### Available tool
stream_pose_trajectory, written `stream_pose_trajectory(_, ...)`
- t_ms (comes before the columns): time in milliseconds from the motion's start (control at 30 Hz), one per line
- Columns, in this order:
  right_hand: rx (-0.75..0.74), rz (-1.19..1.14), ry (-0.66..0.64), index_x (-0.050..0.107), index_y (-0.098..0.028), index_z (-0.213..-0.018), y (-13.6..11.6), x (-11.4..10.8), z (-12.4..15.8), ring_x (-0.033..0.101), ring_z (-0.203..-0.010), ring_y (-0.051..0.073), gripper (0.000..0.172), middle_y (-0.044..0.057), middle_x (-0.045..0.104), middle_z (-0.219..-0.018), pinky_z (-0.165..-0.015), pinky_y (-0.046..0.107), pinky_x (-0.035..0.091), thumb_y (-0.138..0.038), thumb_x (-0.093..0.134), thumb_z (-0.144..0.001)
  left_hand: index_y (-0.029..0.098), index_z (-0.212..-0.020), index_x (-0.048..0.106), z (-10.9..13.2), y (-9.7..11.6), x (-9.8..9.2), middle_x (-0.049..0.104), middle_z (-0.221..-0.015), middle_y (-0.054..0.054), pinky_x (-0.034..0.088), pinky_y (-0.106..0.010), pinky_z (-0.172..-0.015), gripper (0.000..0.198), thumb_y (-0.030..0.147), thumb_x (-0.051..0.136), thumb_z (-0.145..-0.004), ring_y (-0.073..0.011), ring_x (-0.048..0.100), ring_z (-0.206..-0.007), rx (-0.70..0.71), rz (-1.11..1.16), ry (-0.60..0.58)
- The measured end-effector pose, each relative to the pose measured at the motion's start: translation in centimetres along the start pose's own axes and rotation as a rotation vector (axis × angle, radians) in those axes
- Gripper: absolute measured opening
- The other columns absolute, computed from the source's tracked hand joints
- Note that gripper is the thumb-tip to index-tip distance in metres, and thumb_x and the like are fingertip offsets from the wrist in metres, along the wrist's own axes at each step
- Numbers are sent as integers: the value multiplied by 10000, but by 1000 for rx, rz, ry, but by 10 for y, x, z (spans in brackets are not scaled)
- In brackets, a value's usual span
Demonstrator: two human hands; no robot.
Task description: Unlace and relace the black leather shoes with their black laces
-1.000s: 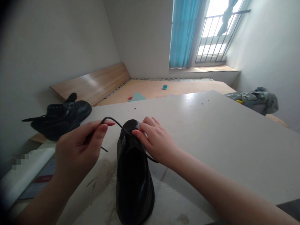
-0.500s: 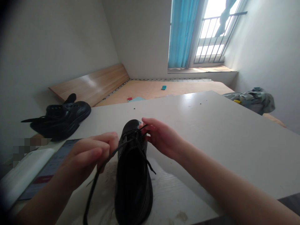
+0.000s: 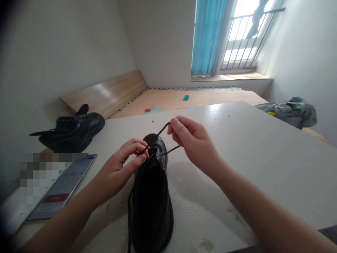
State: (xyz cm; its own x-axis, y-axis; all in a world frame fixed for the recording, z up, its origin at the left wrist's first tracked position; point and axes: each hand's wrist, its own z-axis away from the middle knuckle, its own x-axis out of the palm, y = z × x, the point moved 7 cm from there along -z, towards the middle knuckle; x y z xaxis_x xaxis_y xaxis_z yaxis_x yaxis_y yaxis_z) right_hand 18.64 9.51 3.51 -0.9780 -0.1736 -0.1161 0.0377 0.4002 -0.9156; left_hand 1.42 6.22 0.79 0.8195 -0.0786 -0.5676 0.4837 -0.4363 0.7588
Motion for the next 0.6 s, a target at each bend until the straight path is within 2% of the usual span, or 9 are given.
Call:
stream_pose_trajectory(67, -222, 471, 82, 509, -201, -680, -15, -5, 2, 318, -516, 105, 275, -36, 390, -562, -523, 291, 250, -321, 531, -926, 201, -800, 576, 0, 2, -1, 584, -1000, -24, 388, -318, -933, 186, 278, 490, -946, -189, 553, -1006, -1, 11, 13)
stream_pose_trajectory(100, -289, 629, 79, 502, -197, -678, -18, -3, 3, 320, -521, 101, 260, -36, 400, -573, -532, 291, 257, -296, 540, -916, 201, -782, 574, 0, 2, -1, 585, -987, -21, 389, -312, -920, 203, 279, 488, -947, -185, 555, -990, -4, 22, 19)
stream_pose_trajectory(167, -293, 715, 10, 501, -191, -678, -15, 2, 2, 328, -525, 96, 258, -37, 413, -583, -528, 282, 267, -291, 540, -912, 200, -756, 582, 0, -1, -2, 593, -943, -13, 395, -299, -888, 223, 286, 497, -944, -178, 561, -951, -34, 73, 40)
stream_pose_trajectory(233, -181, 525, -127, 536, -183, -691, -5, 7, 0, 385, -546, 99, 272, -27, 461, -600, -527, 264, 310, -315, 530, -928, 202, -749, 598, -1, -8, -4, 611, -895, -5, 401, -288, -867, 231, 299, 514, -940, -171, 566, -918, -96, 188, 92)
stream_pose_trajectory(333, 8, -31, -426, 648, -163, -769, 6, 23, 6, 495, -596, 114, 319, 9, 580, -660, -557, 254, 393, -397, 531, -951, 205, -731, 615, -1, -16, -12, 622, -820, 6, 418, -273, -891, 240, 292, 526, -937, -159, 571, -899, -146, 500, 232)
stream_pose_trajectory(433, 59, -413, -657, 719, -180, -819, -2, 33, 16, 576, -639, 146, 386, 35, 637, -672, -611, 283, 457, -477, 515, -957, 196, -616, 554, -1, -21, -22, 583, -752, -6, 469, -276, -888, 321, 256, 498, -927, -153, 581, -876, -155, 903, 345)
stream_pose_trajectory(500, 46, -503, -698, 737, -208, -824, -8, 34, 18, 596, -656, 157, 385, 33, 641, -662, -633, 296, 471, -491, 512, -955, 192, -530, 450, -1, -22, -27, 545, -722, -19, 520, -307, -847, 400, 268, 479, -922, -158, 589, -836, -182, 1121, 352)
stream_pose_trajectory(533, 60, -502, -671, 738, -215, -815, -7, 33, 17, 593, -658, 156, 395, 32, 640, -666, -638, 298, 470, -497, 502, -960, 187, -493, 381, 0, -21, -29, 515, -698, -23, 542, -325, -815, 451, 284, 474, -924, -159, 590, -800, -202, 1184, 324)
stream_pose_trajectory(600, 104, -322, -517, 725, -209, -776, 4, 30, 11, 568, -650, 150, 427, 34, 633, -676, -636, 298, 457, -505, 482, -964, 176, -439, 227, 1, -16, -30, 420, -607, -26, 565, -334, -693, 568, 338, 464, -929, -156, 566, -680, -231, 1188, 220)
